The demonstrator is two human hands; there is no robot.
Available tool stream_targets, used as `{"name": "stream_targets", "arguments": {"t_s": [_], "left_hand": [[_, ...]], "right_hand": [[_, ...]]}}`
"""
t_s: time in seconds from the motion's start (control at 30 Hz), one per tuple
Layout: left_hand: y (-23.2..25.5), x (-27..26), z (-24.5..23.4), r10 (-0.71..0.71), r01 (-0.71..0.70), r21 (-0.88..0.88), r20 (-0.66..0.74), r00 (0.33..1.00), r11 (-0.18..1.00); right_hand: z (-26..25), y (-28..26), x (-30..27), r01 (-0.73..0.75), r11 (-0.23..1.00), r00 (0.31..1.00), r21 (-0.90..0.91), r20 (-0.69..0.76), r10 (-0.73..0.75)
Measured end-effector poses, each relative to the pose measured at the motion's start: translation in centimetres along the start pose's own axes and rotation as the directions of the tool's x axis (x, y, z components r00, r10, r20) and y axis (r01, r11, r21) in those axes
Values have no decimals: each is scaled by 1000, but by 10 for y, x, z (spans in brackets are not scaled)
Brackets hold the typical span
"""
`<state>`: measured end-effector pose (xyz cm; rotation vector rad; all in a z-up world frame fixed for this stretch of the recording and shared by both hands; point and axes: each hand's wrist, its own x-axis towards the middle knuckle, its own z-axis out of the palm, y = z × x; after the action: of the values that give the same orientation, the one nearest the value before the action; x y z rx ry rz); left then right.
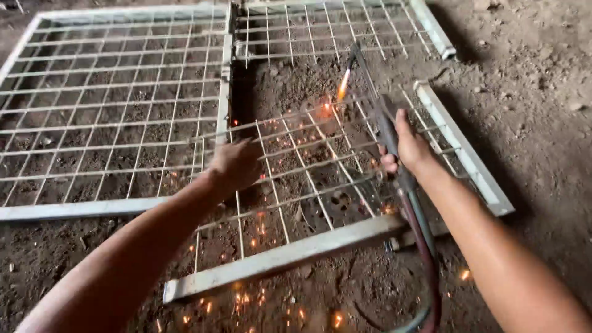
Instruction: Using a cutting torch to cut through segments of a metal grate on a workshop floor.
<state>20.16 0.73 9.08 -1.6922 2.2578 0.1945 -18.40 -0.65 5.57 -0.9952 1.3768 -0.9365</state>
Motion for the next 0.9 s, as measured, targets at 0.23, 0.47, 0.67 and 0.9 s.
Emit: {"name": "stream_targets", "arguments": {"t_s": [0.23,0.47,0.67,0.9], "left_hand": [[-8,-42,43,93,-14,197,-395,914,980],[105,-43,82,353,-361,-257,-80,932,896],[148,-9,80,410,-427,-289,-120,904,857],[155,31,86,441,-415,-282,33,897,865]], "right_hand": [[0,-12,19,59,996,998,-61,22,-58],[13,-15,54,-19,982,1000,-187,19,23],[35,-1,82,-108,987,994,-118,-10,108],[54,5,93,-132,967,987,-219,58,148]]}}
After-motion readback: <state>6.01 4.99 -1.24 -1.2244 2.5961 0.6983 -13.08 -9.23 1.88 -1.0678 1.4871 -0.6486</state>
